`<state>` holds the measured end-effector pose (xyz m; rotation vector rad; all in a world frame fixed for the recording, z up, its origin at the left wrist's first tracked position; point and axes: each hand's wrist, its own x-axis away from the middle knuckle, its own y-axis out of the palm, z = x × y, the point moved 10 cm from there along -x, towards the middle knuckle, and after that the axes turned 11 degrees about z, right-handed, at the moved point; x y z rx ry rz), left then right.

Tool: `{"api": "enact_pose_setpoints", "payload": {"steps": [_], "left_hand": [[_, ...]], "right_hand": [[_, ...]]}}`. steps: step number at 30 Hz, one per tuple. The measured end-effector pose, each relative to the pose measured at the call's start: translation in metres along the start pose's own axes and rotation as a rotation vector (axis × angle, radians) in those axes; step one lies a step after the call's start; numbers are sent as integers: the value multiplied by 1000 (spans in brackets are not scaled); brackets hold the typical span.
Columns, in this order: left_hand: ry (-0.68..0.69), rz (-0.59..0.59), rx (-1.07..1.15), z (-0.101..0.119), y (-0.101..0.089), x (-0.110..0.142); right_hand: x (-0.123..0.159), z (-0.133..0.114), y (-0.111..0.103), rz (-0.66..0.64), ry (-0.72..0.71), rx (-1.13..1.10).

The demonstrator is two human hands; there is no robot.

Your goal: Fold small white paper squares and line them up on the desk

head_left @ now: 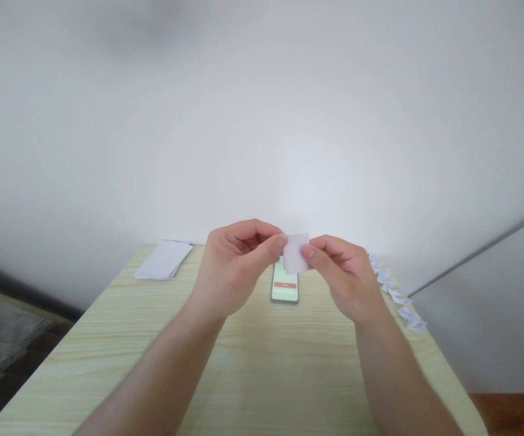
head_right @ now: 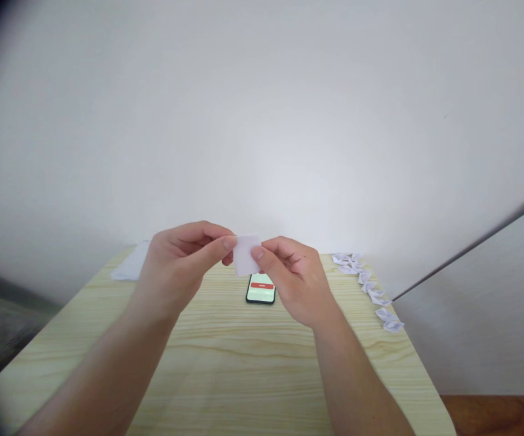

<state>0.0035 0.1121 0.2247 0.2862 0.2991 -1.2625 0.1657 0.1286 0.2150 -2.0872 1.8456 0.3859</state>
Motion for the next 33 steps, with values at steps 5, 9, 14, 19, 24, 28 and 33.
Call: {"api": "enact_pose_setpoints", "payload": {"steps": [5,9,14,19,24,28,33], "left_hand": [[-49,-9,-57,-6,1,-2],[-56,-51,-85,-7,3,-1],[-89,-119,-106,-9,7,0],[-98,-174,-180,-11,9,1],[-70,-202,-185,-9,15,2],[-17,-132,-192,-7,10,-1],[9,-94,-188,-8,6,-3]], "right_hand": [[-2,12,2,-60,91,-80],[-1,29,8,-119,199,-204],[-2,30,10,-160,202,-212],[-1,16,11,-173,103,26],[4,16,17,-234,98,149],[5,21,18,-244,132,133],[4,22,14,-215,131,145]]}}
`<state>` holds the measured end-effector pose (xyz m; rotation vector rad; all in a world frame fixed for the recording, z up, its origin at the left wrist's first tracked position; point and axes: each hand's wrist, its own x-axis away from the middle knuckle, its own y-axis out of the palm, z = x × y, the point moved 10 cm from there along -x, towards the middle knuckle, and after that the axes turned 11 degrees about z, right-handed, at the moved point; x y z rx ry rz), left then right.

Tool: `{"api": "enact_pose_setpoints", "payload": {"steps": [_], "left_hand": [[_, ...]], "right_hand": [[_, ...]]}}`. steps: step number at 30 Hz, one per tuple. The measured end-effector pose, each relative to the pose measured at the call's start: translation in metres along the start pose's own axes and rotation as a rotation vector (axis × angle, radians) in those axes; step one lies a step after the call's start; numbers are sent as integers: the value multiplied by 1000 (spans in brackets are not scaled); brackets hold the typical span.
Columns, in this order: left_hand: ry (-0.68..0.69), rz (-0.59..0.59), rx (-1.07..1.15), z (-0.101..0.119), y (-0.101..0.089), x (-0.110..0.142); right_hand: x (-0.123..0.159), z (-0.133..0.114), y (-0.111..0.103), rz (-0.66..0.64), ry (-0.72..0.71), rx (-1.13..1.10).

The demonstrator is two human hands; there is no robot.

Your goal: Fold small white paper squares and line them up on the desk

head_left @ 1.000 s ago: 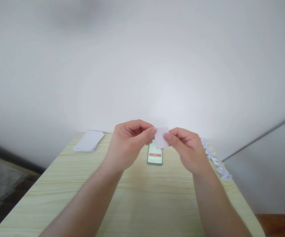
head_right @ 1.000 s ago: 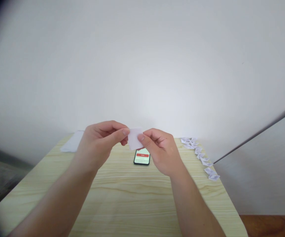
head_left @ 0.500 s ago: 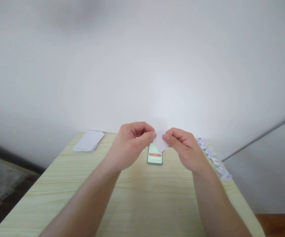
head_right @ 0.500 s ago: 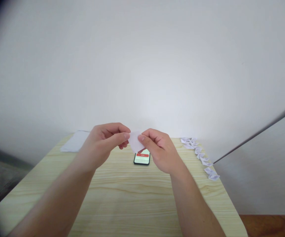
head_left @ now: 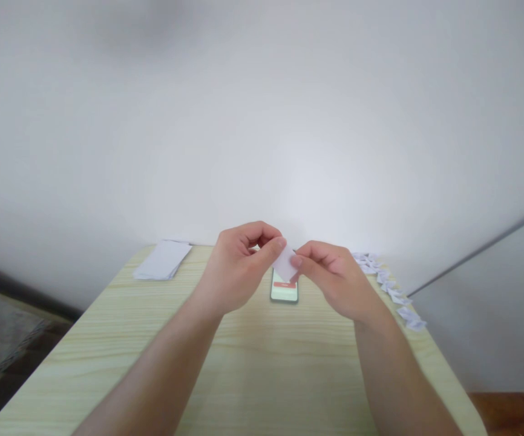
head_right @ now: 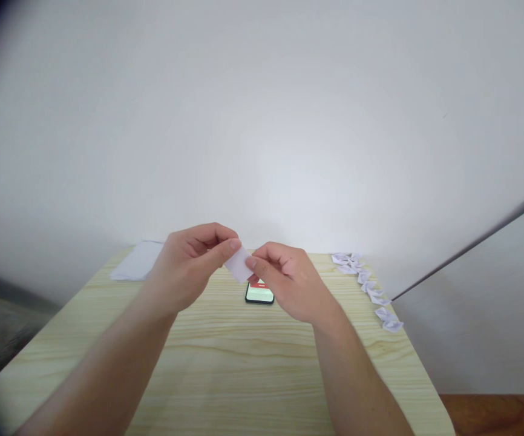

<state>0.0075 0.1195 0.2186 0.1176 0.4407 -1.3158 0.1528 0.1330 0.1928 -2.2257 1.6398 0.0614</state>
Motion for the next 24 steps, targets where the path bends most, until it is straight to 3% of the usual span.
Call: {"api": "enact_pose_setpoints", "payload": {"steps": [13,24], "left_hand": [[-2,-1,25,1,-2,0],[-43,-70,-29,-4,0,2]], "right_hand": [[-4,0,-16,168,-33,20],[-7,5,-25,248,-17,-69]]}}
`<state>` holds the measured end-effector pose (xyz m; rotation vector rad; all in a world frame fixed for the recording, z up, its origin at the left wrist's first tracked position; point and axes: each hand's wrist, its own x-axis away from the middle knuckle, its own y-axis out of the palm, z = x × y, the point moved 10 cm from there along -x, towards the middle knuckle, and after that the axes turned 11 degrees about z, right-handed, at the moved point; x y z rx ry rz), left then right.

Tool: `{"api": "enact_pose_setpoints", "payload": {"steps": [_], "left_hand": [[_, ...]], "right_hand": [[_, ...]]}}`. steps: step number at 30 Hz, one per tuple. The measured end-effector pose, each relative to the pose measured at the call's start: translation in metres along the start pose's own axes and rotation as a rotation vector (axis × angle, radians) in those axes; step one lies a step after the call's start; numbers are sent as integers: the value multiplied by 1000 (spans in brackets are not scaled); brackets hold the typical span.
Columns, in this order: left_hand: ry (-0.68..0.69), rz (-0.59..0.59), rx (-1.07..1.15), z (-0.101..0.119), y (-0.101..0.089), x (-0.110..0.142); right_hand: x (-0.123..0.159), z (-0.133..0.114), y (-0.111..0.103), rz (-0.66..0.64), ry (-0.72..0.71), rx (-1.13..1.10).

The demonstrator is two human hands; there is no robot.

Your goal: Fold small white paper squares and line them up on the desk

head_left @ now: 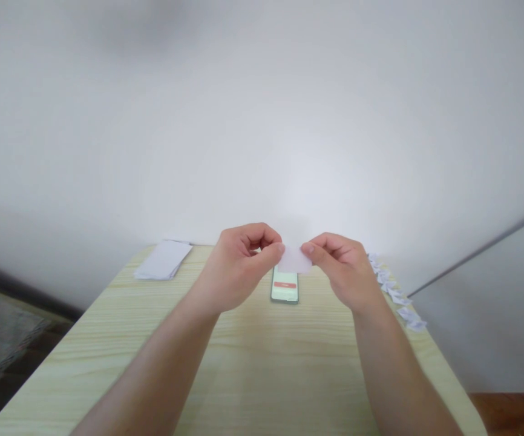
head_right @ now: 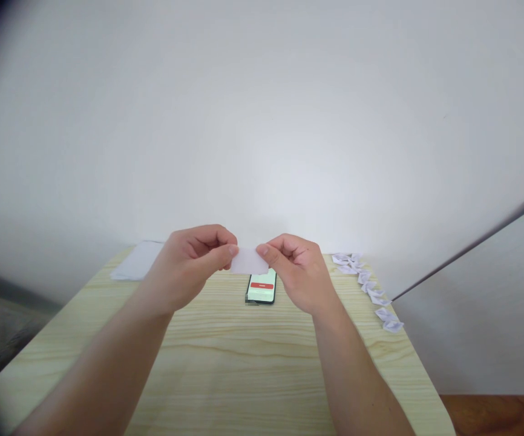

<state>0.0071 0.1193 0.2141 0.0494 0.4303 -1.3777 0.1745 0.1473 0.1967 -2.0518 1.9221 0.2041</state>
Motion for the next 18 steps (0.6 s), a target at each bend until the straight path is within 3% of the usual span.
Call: {"api": "enact_pose_setpoints", "payload": {"steps": [9,15,18], "left_hand": [[-21,-75,42,-2,6,2],[-11,109,83,3,-9,-2],[-22,132,126,3,-9,-1]], "right_hand": [[0,-4,0,17,-35,-30],[3,-14,3,-8,-129,-235],[9,-21,7,-30,-192,-218]]}}
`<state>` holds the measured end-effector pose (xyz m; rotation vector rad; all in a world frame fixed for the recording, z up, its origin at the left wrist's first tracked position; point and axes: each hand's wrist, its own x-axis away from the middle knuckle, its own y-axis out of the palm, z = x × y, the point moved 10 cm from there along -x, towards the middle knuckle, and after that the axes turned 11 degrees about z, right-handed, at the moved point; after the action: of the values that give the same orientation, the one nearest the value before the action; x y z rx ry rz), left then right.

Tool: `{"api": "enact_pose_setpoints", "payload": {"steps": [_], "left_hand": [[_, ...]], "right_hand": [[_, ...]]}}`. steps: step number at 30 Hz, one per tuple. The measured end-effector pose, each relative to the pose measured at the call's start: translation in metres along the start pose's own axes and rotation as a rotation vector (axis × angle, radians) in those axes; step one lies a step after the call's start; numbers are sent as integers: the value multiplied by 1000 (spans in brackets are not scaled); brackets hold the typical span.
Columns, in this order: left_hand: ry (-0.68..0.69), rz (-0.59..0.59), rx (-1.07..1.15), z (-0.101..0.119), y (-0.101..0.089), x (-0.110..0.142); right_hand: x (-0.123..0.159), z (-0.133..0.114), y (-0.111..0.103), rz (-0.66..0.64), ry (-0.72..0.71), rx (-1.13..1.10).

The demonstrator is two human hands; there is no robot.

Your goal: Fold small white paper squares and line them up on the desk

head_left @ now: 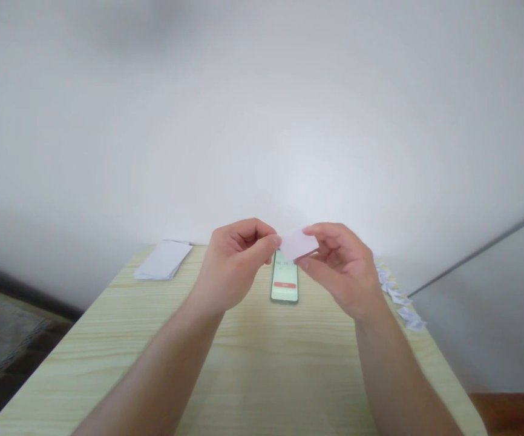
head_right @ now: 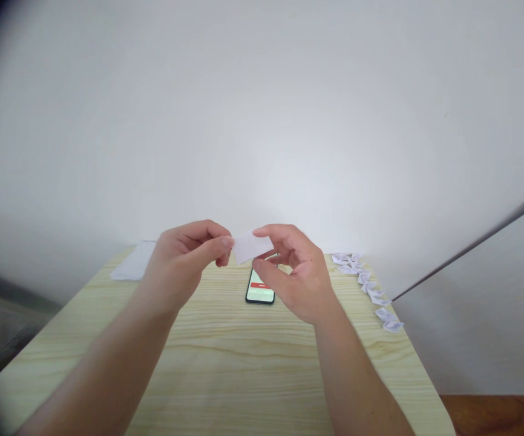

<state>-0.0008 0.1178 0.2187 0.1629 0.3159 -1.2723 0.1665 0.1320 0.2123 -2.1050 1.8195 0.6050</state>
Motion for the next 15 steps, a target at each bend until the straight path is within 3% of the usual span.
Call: {"api": "enact_pose_setpoints", "payload": {"steps": [15], "left_hand": [[-33,-113,265,-2,13,7]], "right_hand": [[1,-22,-1,22,-122,-55]]}}
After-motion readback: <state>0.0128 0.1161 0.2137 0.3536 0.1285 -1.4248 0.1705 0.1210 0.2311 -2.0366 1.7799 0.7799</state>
